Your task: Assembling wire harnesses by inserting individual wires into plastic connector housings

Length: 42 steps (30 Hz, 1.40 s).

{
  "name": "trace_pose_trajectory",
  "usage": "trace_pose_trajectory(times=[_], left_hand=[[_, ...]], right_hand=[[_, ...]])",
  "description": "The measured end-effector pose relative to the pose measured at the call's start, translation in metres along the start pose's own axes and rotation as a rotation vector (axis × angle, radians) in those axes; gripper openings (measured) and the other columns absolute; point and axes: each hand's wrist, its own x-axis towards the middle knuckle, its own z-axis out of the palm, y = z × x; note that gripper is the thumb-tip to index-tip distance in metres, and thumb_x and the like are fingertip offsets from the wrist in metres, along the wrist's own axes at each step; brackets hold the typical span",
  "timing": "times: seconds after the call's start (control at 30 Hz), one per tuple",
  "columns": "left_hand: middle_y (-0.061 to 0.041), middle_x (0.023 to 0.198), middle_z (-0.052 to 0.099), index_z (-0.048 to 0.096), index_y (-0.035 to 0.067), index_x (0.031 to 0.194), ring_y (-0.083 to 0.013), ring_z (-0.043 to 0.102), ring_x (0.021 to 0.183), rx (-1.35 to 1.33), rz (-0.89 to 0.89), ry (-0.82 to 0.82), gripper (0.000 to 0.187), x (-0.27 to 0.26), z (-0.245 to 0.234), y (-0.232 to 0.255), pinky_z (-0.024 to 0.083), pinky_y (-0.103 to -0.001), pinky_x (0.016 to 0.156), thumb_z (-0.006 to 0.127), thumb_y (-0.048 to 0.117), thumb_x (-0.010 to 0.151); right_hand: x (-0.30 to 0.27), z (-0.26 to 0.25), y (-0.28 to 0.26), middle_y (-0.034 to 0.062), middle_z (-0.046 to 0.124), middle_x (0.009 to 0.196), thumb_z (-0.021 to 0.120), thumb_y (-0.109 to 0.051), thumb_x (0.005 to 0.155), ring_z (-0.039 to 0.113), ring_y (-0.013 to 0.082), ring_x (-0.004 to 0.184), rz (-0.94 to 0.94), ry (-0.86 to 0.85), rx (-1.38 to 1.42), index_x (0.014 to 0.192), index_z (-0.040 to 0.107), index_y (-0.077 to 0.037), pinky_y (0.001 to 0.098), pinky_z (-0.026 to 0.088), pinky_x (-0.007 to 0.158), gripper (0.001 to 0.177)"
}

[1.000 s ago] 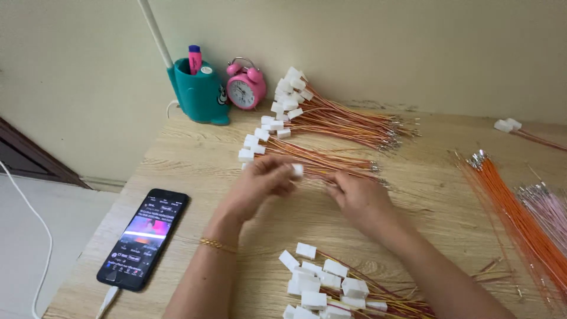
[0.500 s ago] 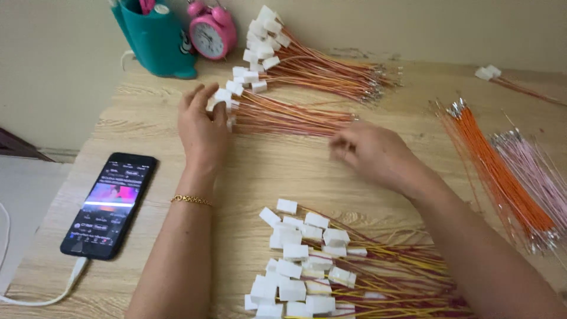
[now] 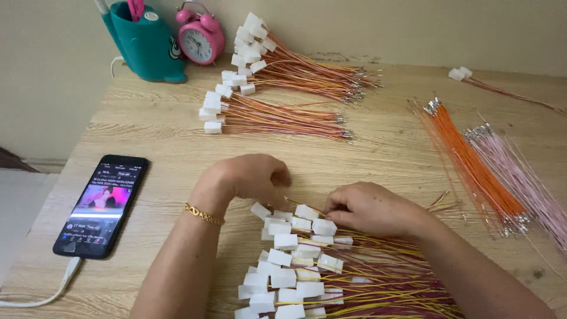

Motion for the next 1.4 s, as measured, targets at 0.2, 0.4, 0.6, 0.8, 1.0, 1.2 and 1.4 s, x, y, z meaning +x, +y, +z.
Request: trace_pose_trajectory(times=[0.2,0.4,0.6,0.8,1.0,1.2,1.4], left_hand=[[0.004,0.090,0.073,0.075,0.027,0.098,-0.0198,0.070,0.090,-0.002,-0.097,0.037,0.046,-0.004,0.007,0.003,0.055,-0.033,0.076,0.080,0.041,0.055],[-0.009,0.087,0.070,0.068,-0.001,0.109,-0.0192,0.067,0.080,-0.813,0.319,0.157,0.034,-0.009,-0.006,-0.015,0.057,-0.028,0.074,0.074,0.006,0.076],[-0.015,0.077,0.069,0.064,0.002,0.115,-0.0212,0.072,0.068,-1.369,0.505,0.404,0.025,0.005,-0.007,-0.047,0.062,-0.032,0.062,0.060,0.009,0.091],[-0.020,0.075,0.068,0.066,-0.001,0.110,-0.0245,0.071,0.064,-1.327,0.576,0.385,0.024,0.013,0.002,-0.033,0.062,-0.032,0.057,0.066,0.003,0.086],[-0.014,0.092,0.066,0.059,0.001,0.123,-0.0204,0.067,0.074,-1.266,0.701,0.552,0.031,0.016,0.002,-0.072,0.054,-0.029,0.070,0.056,0.018,0.097],[0.000,0.092,0.047,0.043,0.017,0.101,-0.0103,0.048,0.080,-0.946,0.509,0.808,0.007,0.163,0.032,-0.279,0.044,-0.029,0.067,0.049,0.018,0.105],[-0.017,0.098,0.064,0.058,0.004,0.115,-0.0227,0.060,0.078,-1.216,0.243,0.656,0.013,0.070,0.033,-0.119,0.050,-0.029,0.070,0.053,0.013,0.108]], right_hand=[[-0.012,-0.010,0.005,0.0073,0.077,0.088,0.060,-0.028,0.091,0.072,0.0201,0.090,0.090,0.133,0.230,0.096,0.073,-0.010,0.0356,0.055,0.084,0.023],[-0.009,-0.006,0.023,0.0085,0.073,0.085,0.059,-0.022,0.092,0.064,0.0175,0.085,0.058,0.155,0.313,0.099,0.072,-0.005,0.0369,0.053,0.083,0.023],[-0.040,-0.011,0.013,0.0116,0.077,0.104,0.055,-0.026,0.094,0.072,0.0259,0.097,0.170,0.134,0.212,0.109,0.070,-0.009,0.0393,0.055,0.087,0.028],[-0.048,-0.014,-0.002,0.0124,0.051,0.139,0.054,-0.045,0.091,0.054,0.0337,0.127,0.176,0.311,0.389,0.146,0.039,-0.015,0.0484,0.049,0.104,0.065],[-0.023,0.021,0.001,0.0000,0.065,0.094,0.051,-0.027,0.098,0.062,0.0106,0.088,-0.423,0.167,0.649,0.132,0.054,-0.008,0.0253,0.049,0.083,0.039],[-0.079,-0.009,0.018,0.0005,0.057,0.077,0.045,-0.030,0.103,0.045,0.0100,0.058,-0.206,0.238,0.886,0.116,0.061,-0.010,0.0216,0.045,0.055,0.028],[-0.089,-0.047,0.049,0.0020,0.075,0.099,0.041,-0.043,0.096,0.036,0.0037,0.043,0.353,0.515,0.500,0.114,0.069,-0.017,0.0157,0.034,0.041,0.042]])
